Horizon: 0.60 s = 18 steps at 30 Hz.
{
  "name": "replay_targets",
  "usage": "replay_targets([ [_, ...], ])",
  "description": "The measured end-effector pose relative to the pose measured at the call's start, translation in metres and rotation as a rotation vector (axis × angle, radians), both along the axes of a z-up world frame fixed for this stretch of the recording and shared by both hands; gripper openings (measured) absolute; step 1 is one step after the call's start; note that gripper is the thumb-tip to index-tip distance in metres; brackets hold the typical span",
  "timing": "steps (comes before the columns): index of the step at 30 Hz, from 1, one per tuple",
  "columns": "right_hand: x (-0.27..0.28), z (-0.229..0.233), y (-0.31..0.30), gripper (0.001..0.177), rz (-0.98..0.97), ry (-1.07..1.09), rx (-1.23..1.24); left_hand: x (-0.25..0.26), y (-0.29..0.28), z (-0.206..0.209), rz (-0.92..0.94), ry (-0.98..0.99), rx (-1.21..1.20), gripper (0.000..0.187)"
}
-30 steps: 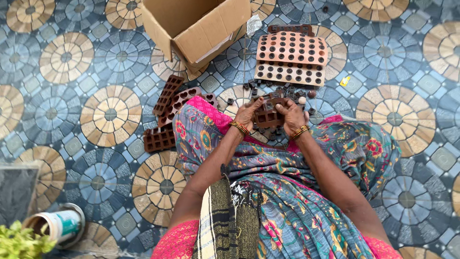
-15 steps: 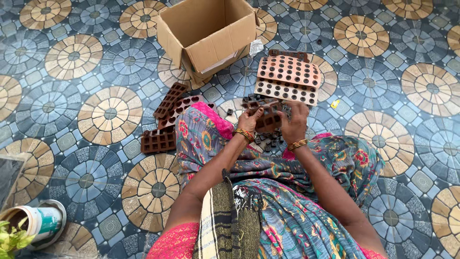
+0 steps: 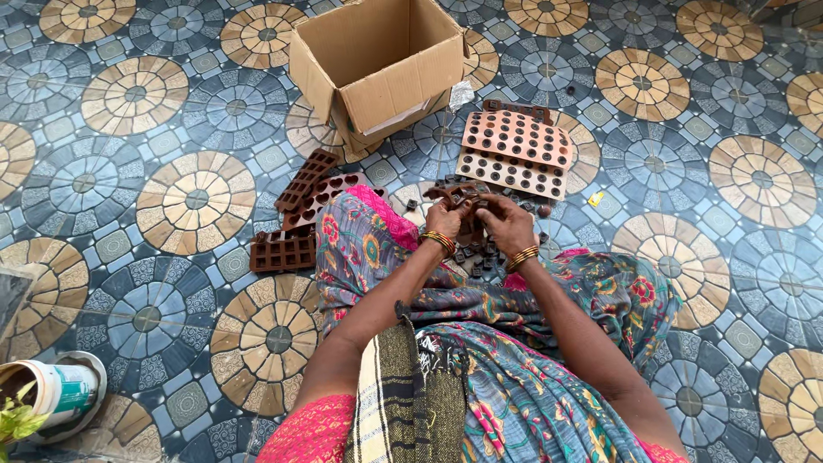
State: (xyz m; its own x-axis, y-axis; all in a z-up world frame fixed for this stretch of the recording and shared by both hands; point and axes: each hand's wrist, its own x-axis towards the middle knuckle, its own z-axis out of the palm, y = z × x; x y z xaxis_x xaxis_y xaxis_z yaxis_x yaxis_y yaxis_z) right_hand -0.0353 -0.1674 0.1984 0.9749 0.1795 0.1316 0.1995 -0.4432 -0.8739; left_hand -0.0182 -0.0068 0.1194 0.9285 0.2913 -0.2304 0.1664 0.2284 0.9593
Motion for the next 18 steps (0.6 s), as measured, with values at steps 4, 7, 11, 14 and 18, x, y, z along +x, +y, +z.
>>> replay_targets([
  [4, 0.013, -0.037, -0.012, 0.032, -0.031, 0.124, 0.325, 0.012, 0.002, -0.028, -0.024, 0.052, 0.023, 0.024],
  [7, 0.020, -0.052, -0.025, 0.031, -0.152, 0.136, 0.325, 0.021, 0.007, -0.054, -0.027, -0.118, -0.066, 0.026],
  [11, 0.010, -0.040, -0.033, 0.042, -0.161, -0.183, -0.007, 0.024, 0.014, -0.071, -0.043, -0.117, -0.216, 0.032],
  [14, -0.003, -0.014, -0.020, 0.035, -0.110, -0.283, -0.046, 0.017, 0.015, -0.060, -0.090, -0.191, -0.279, 0.034],
  [18, -0.021, 0.013, 0.005, 0.031, -0.114, -0.141, -0.115, 0.001, 0.012, -0.021, -0.163, -0.185, -0.447, 0.033],
])
